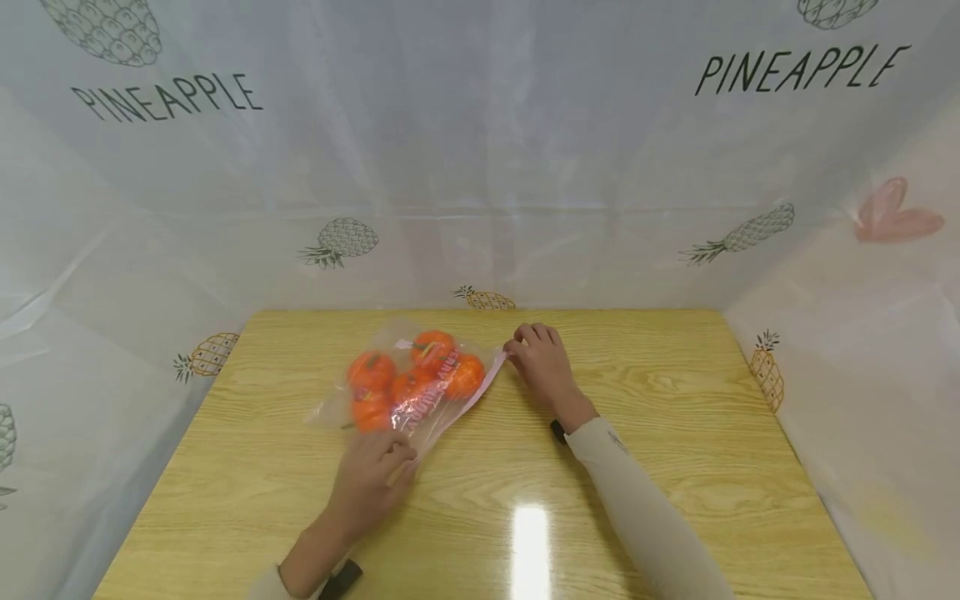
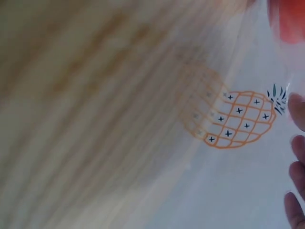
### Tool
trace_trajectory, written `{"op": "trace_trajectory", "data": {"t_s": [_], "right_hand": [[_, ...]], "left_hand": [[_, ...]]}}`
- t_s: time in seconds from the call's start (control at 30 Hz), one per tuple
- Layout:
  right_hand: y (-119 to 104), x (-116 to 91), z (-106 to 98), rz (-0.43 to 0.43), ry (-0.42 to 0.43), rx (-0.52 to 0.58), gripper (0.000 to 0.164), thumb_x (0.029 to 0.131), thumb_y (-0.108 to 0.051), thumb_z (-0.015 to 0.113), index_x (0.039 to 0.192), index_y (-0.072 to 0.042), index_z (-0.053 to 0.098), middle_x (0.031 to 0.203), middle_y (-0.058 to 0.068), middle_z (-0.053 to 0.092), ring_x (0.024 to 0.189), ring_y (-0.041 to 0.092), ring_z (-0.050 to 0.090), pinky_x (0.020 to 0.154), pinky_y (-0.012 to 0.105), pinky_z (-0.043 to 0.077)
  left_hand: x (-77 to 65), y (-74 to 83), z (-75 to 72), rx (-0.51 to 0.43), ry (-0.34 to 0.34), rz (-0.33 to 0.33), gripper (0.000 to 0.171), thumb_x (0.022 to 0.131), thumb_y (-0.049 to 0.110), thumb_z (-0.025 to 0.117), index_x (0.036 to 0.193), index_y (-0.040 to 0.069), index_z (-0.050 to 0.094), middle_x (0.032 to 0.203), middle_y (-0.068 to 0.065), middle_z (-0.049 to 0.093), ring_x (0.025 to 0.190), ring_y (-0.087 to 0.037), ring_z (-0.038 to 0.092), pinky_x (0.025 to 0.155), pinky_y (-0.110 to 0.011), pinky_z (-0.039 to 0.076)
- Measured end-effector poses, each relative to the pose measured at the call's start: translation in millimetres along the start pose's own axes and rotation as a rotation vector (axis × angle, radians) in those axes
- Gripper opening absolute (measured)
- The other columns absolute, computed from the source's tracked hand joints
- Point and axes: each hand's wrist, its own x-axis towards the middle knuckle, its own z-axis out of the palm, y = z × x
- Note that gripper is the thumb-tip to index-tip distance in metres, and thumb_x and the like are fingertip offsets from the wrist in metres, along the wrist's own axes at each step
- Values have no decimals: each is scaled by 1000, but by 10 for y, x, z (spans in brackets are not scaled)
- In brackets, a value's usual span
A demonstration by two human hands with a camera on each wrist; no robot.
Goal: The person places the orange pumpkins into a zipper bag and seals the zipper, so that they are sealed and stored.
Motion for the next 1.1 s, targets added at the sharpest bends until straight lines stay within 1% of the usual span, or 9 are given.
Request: {"op": "trace_trajectory", "data": {"t_s": [0.13,0.3,0.4,0.53,0.77,0.87,0.97,1.03,1.1], "right_hand": [[5,72,35,35,-36,2,12,89,-7,85,97,-12,77,105,11,64,102,35,61,93,52,50],[28,168,94,52,-108,-12,10,91,-8,83,100,-11,78,104,10,64,100,33,61,93,50,52],[48,186,120,61,-143,-36,13,90,-9,83,102,-10,78,104,10,64,99,32,61,92,49,53],[55,177,127,77,-173,-36,18,90,-6,83,107,-8,78,104,10,64,97,32,62,90,51,54],[-20,114,77,125,-240,8,37,89,0,82,124,-5,72,111,13,65,102,34,63,93,52,55],[-96,62,39,133,-248,41,41,88,0,83,128,-3,70,112,15,66,102,35,64,91,53,55],[-165,-14,-18,138,-238,70,44,87,0,84,129,-1,69,112,16,66,100,36,65,88,53,56],[-198,-79,-62,155,-240,99,45,88,-2,84,130,0,68,112,17,66,99,37,65,86,53,56],[-212,-163,-112,180,-249,116,46,89,-6,83,131,1,67,114,18,66,100,37,65,86,52,56]], "left_hand": [[86,14,80,15,-42,22,11,94,25,75,88,17,72,96,1,66,86,-19,62,76,-37,48],[179,4,169,40,-90,50,14,84,23,86,88,19,74,96,3,67,92,-18,65,79,-36,52],[232,14,213,71,-118,72,15,84,26,88,89,21,74,96,4,66,94,-17,64,80,-35,52],[316,56,256,127,-148,101,17,85,32,89,90,23,74,97,5,65,93,-16,63,81,-35,52],[465,152,390,212,-181,129,22,88,41,86,92,24,72,97,6,61,89,-15,57,81,-32,48],[516,189,445,250,-210,116,25,90,45,84,92,24,71,98,5,61,87,-15,56,83,-33,48],[558,222,475,274,-260,93,28,92,50,80,95,24,72,101,6,61,88,-15,56,85,-33,48],[562,237,474,278,-304,74,31,93,55,77,99,25,73,104,6,62,91,-15,57,87,-34,49],[531,233,453,258,-344,45,35,93,58,75,104,25,73,108,5,63,95,-16,60,89,-35,50]]}}
